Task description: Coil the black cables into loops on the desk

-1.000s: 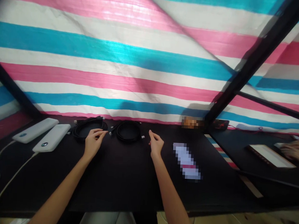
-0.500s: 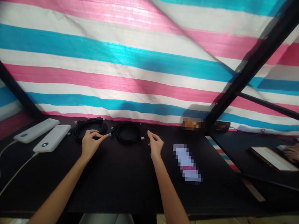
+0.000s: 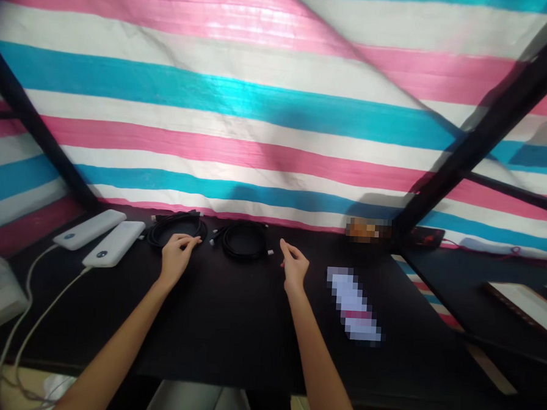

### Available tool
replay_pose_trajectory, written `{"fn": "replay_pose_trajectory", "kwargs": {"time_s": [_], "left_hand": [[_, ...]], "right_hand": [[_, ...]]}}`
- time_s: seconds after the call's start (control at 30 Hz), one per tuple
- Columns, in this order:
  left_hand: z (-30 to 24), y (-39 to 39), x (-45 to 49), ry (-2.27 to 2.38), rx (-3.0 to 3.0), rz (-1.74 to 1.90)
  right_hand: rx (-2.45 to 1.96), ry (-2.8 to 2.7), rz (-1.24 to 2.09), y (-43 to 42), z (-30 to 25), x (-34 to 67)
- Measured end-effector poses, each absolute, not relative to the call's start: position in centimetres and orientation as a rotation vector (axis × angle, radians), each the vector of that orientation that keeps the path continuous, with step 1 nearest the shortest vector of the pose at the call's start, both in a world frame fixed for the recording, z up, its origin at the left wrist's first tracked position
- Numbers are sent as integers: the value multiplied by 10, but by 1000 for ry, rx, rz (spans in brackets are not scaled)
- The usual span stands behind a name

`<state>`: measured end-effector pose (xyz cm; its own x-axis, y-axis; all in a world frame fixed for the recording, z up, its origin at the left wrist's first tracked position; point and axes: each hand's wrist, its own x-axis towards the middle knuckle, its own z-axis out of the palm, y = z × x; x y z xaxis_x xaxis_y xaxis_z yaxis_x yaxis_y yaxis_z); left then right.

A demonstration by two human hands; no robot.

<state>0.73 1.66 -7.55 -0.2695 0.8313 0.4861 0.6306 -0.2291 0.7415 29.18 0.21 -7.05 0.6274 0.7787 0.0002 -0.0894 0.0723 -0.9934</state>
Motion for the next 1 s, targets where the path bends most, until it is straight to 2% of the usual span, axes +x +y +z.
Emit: {"fn": "replay_pose_trajectory", "kwargs": {"time_s": [0.47, 1.0], "left_hand": [[-68, 4, 23, 1887, 1801, 1343], [-76, 14, 16, 1765, 1845, 1457]], "right_hand": [[-1369, -661, 746, 0, -72, 288], [-1378, -680, 749, 1, -73, 287]]}}
